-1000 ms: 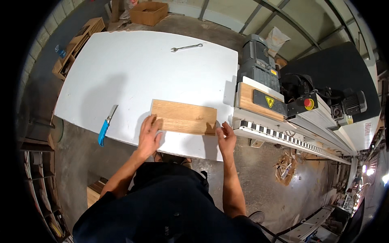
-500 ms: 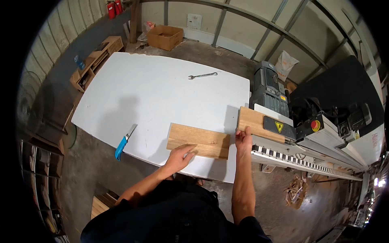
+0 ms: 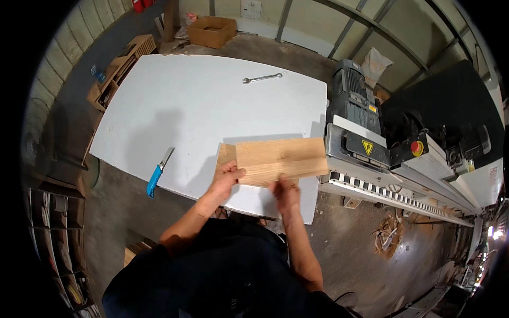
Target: The person aligns several wooden planks on a workbench, stacks them together, and then moves to a large pallet where they carefully arrange and fit the planks into a larger rectangular wood panel assembly.
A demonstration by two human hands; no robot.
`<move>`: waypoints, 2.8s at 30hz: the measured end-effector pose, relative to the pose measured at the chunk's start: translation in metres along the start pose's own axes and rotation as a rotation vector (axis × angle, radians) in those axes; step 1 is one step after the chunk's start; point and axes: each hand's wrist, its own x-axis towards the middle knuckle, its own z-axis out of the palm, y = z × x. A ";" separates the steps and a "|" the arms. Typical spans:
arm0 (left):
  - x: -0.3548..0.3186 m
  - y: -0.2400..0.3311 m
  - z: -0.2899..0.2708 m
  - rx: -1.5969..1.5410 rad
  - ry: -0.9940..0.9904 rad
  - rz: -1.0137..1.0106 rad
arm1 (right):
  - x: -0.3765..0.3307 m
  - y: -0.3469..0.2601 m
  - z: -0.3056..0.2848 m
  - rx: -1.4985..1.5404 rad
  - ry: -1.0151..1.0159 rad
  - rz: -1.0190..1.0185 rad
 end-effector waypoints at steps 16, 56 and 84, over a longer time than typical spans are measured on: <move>0.006 0.022 -0.055 1.383 0.483 0.614 | -0.032 -0.016 -0.008 -0.591 -0.184 0.230; -0.013 0.004 -0.055 1.413 0.046 0.491 | 0.006 -0.026 -0.063 -1.570 -0.092 -1.138; 0.000 -0.018 -0.068 1.159 0.069 0.602 | -0.005 -0.029 -0.060 -1.217 0.020 -0.774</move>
